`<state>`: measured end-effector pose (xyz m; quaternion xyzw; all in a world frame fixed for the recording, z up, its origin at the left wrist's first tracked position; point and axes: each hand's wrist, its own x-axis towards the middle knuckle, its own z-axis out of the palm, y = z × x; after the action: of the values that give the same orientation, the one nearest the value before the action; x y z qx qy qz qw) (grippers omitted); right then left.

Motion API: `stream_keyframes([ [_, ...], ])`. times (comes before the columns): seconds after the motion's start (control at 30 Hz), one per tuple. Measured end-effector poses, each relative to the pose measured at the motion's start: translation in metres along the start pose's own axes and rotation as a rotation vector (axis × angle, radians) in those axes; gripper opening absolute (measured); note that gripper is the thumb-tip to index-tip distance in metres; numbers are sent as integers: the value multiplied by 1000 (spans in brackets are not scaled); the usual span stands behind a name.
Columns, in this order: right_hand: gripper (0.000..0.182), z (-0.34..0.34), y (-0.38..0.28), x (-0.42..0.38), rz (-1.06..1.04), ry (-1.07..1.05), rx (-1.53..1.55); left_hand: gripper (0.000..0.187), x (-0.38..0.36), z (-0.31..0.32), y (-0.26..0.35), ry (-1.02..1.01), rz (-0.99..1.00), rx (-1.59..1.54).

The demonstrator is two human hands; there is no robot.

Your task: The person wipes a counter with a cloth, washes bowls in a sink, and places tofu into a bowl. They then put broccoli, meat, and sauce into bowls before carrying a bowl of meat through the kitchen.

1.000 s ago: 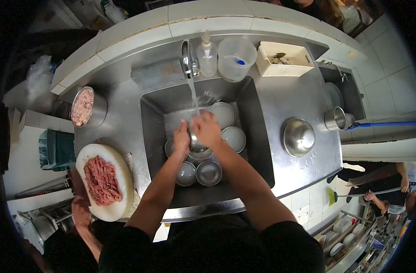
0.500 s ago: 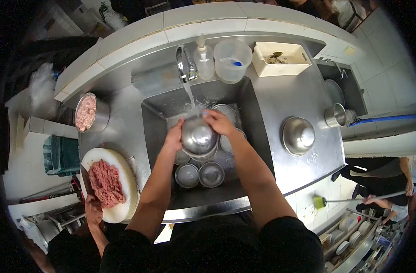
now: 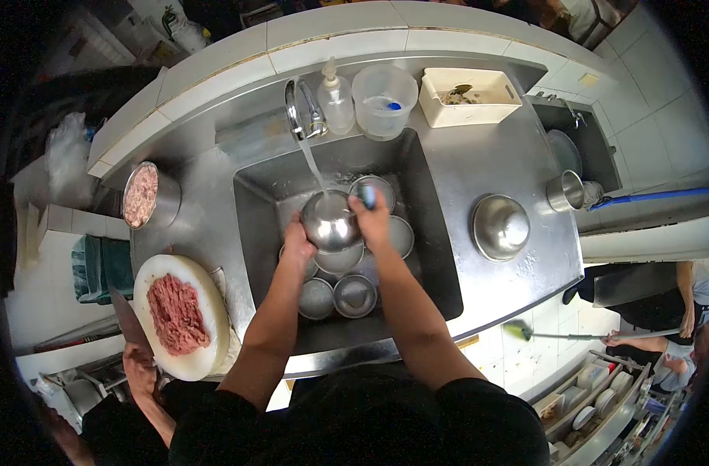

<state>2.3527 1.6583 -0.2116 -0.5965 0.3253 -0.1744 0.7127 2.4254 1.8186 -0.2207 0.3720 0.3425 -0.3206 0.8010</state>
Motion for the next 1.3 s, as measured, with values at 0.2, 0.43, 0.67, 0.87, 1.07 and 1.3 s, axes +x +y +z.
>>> stream_keyframes([
  [0.2,58,-33,-17,6,726,-313,554,48,42,-60,-41,-112,-72,-45],
  [0.43,63,22,-22,-19,216,-121,-488,75,-73,19,-48,-76,140,625],
  [0.67,50,2,-8,-20,-505,-901,-1495,56,-52,-32,-2,-168,161,672],
  [0.87,44,7,-4,-46,-456,-828,-1067,62,-45,-11,2,-102,203,899],
  [1.07,36,-63,-65,6,-747,-151,-1078,43,-52,-1,6,21,123,500],
  [1.3,31,-29,-62,-73,-1086,-225,-834,48,-17,26,-55,-165,-213,-37],
])
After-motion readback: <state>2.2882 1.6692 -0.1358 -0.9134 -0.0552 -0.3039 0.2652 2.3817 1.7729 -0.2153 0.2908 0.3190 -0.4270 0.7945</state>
